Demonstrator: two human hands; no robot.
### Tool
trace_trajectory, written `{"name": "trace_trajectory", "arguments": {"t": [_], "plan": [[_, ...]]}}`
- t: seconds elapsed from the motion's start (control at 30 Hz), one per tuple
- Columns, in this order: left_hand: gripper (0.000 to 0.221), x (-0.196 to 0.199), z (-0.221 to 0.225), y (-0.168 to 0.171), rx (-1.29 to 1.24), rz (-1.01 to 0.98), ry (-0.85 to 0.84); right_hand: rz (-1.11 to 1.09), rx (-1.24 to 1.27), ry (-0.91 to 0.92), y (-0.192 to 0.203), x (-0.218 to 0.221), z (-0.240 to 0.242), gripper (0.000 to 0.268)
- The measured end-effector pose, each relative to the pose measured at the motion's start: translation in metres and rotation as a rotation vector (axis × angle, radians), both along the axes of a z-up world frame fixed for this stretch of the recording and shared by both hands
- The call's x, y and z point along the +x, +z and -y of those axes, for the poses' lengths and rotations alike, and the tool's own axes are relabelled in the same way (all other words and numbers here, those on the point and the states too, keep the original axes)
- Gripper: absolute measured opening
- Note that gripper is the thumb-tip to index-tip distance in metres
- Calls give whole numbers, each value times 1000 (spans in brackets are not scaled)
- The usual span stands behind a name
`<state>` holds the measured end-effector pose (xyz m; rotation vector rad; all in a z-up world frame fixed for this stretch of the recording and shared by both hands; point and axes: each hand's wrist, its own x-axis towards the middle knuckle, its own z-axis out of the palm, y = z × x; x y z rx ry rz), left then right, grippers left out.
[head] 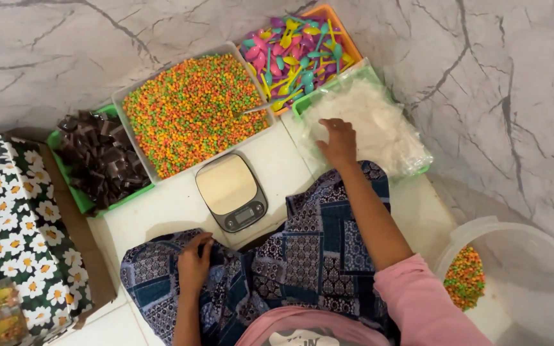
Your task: The person is manually filling small plastic bags with colorful candies using a spoon, weighing each bag on a digital scale, and then placing the filled bags into a larger storage box.
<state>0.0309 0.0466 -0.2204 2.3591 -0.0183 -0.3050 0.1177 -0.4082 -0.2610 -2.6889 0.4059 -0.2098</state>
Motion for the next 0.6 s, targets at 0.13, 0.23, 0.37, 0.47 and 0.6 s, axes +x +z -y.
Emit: {"name": "trace_trajectory", "arguments": {"t": [0.13, 0.23, 0.37, 0.47, 0.6], "plan": [[26, 5, 5, -4, 8, -33, 1, -113, -145, 129, -21, 17, 0, 93], [28, 9, 8, -11, -23, -85, 37, -220, -169, 140, -37, 23, 3, 121], [27, 10, 9, -14, -54, -144, 96, -204, -123, 81, -19, 23, 8, 102], [26, 13, 11, -13, -95, -162, 132, 78, -77, -7, -6, 24, 22, 71], [27, 14, 19, -6, -157, -175, 162, 531, 96, -196, 53, 15, 21, 21]]}}
